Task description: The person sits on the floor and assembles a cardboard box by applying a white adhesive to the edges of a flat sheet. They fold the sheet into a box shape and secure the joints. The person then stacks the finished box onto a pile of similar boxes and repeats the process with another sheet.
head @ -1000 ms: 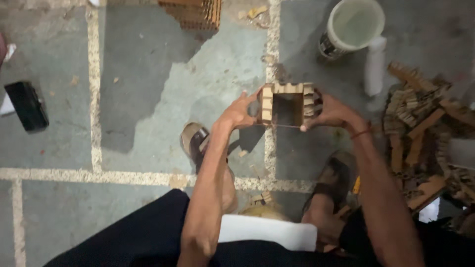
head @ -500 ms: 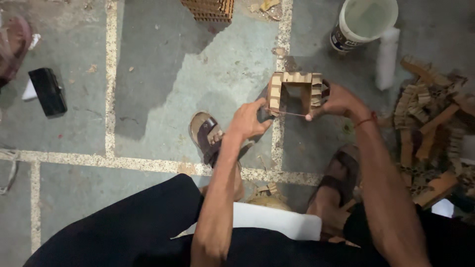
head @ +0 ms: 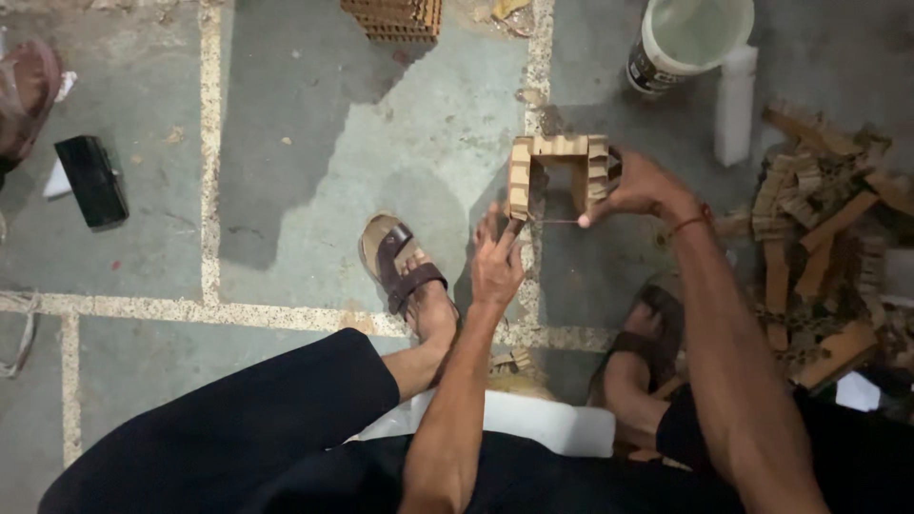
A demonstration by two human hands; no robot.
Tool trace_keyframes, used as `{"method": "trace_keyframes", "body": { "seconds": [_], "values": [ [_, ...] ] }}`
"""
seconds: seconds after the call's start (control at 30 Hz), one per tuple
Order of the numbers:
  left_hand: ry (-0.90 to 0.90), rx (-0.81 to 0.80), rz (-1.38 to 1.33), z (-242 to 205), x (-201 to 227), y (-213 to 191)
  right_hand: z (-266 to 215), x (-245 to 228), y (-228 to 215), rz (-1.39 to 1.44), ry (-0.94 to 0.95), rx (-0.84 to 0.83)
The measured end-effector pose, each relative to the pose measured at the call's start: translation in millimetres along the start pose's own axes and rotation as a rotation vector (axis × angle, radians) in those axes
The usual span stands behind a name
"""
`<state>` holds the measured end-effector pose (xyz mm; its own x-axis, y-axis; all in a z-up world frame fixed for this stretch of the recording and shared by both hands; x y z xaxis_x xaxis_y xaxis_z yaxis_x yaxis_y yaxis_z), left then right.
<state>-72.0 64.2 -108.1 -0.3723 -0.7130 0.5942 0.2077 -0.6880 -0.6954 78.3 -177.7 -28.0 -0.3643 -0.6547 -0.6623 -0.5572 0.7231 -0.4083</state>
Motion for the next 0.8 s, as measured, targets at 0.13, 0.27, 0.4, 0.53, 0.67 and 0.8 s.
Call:
{"method": "trace_keyframes", "body": {
  "seconds": [0.13,0.27,0.4,0.53,0.67,0.8],
  "values": [
    [-0.076,-0.342,0.081,-1,-1,1,4,5,-2,-0.002,-0.006,0.011],
    [-0.065,-0.352,0.212,-1,4,-3,6,7,1,0.021,-0.054,0.031],
    [-0.003,-0.146,0.257,-16,-9,0,7,11,3,-0.027,0.009,0.028],
    [-0.33,0.305,-0.173,-7,-21,6,6,13,3,-0.025,0.062,0.014],
    [-0.506,0.38,-0.227,50,5,-20,6,13,2,0.042,0.089,0.057],
    [-0.256,0.066,-0.012,118,44,-34,1,17,5,0.154,-0.022,-0.02]
  ]
}}
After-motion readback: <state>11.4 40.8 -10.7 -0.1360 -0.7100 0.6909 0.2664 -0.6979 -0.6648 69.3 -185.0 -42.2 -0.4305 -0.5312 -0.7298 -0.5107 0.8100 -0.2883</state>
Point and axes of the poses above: each hand's wrist, its own z-axis towards the middle knuckle, its own y-axis out of the palm, x = y × z, the point moved 1 cm from there along z, towards the middle knuckle, and after that the axes turned 14 degrees about y, right-handed, at the moved point
